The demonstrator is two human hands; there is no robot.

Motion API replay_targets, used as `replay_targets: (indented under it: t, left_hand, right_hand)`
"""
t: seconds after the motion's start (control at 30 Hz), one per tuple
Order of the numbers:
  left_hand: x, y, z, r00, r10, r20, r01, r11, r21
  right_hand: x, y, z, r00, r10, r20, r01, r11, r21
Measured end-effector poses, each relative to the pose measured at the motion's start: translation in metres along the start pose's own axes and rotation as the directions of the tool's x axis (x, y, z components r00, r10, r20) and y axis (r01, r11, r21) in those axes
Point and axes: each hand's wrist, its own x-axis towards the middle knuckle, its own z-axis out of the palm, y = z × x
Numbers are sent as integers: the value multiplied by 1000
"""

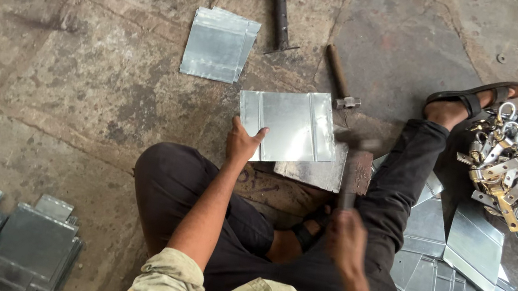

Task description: The person hammers a metal sheet on a stone block, then picks up a different metal sheet and hammers its edges while sitting on the floor.

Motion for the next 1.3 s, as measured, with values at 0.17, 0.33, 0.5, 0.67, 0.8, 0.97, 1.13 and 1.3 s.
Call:
replay_targets:
  t: [0.17,0.33,0.5,0.67,0.8,0.97,1.13,1.3]
  left_hand:
    - [18,-31,16,970,163,-178,-160,987,34]
    - [23,-35,28,951,244,-189,-234,969,75]
    - [16,-31,22,977,171,-130,-165,985,55]
    - [20,-28,22,971,188,-150,-179,981,72]
    - [10,-26,14,965,219,-144,-212,975,61]
    - [-1,-14,7,987,148,-67,-145,988,48]
    - [1,-17,10,978,190,-90,-186,981,45]
    - [3,-18,11,979,185,-83,-177,980,94]
  right_hand:
    - [1,-21,-107,778,-597,-195,482,368,795]
    - [-28,-22,-128,558,-636,-533,819,319,477]
    - [5,32,-29,809,-508,-294,540,841,31]
    - [-5,-17,-16,995,25,-97,-32,997,-67]
    - [-20,-69,-65,879,-384,-284,343,921,-183]
    - [-52,-114,-121,554,-708,-438,832,485,270]
    - [-3,-31,-54,655,-626,-424,756,536,377]
    - [-9,-14,1,970,-241,-37,213,910,-356]
